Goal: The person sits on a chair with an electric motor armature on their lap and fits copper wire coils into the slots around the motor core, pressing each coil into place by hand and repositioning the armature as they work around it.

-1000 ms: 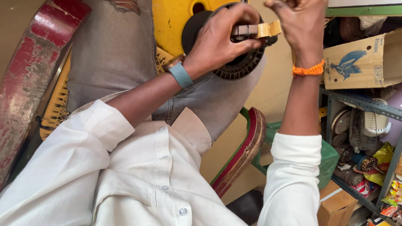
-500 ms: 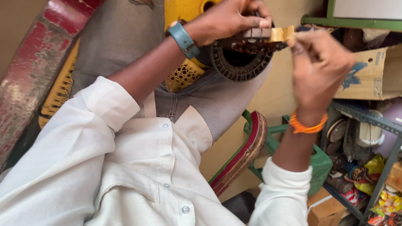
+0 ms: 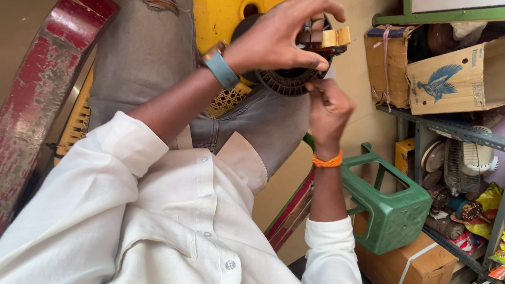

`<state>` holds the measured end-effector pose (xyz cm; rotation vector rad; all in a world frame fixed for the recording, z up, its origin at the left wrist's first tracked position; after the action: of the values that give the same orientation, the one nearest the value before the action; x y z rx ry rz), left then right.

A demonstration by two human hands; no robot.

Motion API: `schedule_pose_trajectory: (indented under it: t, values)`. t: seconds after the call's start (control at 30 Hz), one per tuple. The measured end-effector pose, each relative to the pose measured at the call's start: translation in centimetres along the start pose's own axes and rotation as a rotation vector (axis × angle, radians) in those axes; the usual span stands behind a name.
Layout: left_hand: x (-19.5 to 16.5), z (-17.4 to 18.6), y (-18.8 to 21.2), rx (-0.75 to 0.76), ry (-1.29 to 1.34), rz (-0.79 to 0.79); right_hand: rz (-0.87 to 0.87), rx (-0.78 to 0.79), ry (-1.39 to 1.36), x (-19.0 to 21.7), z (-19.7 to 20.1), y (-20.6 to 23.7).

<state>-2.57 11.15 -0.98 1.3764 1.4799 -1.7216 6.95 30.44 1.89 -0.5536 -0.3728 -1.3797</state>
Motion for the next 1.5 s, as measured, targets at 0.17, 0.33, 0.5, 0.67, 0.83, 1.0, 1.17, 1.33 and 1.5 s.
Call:
schedule_pose_trajectory:
  t: [0.17, 0.33, 0.5, 0.67, 0.83, 1.0, 1.17, 1.33, 1.5]
  values:
    - [-1.2, -1.2, 0.8, -0.205, -0.243, -0.021, 0.014, -0.095, 0.039, -1.6, 3.8, -2.1]
    - [-0.7, -1.3, 1.2, -0.228, -0.234, -0.064, 0.127, -0.083, 0.093, -0.9, 5.9, -6.6]
    - [-0.5, -1.7, 1.6, -0.285, -0.182, -0.069, 0.226, 0.063, 0.001, 0.5, 5.5, -10.8]
    - [0.1, -2.3, 1.9, -0.267, -0.201, 0.005, 0.234, 0.155, -0.062, -0.2, 4.6, -14.0]
    - [0.7, -2.1, 1.4, -0.267, -0.086, 0.01, 0.204, 0.305, 0.107, -2.6, 1.6, -16.1]
    - [3.0, -0.2, 1.0, -0.134, 1.131, 0.565, 0.314, 0.46, -0.091, -1.6, 0.1, -17.4]
    - [3.7, -0.8, 0.8, -0.133, 1.074, 0.544, 0.092, 0.396, -0.012, 3.0, 2.4, -17.4]
    - [6.3, -0.6, 0.7, -0.059, 0.946, 0.385, 0.381, 0.212, 0.27, 7.4, 6.7, -12.2]
    - [8.5, -1.1, 0.5, -0.056, 0.613, 0.275, 0.147, 0.03, 0.3, 6.4, 4.8, -6.5]
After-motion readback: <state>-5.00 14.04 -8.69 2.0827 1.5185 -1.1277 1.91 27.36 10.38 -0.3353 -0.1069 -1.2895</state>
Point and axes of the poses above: each hand's wrist, its own y-axis away from the middle knuckle, its own z-axis out of the back of the hand, x = y × z, the point moved 3 cm from there along -y, towards the middle knuckle, and after that the axes turned 10 degrees about y, right-handed, at the moved point
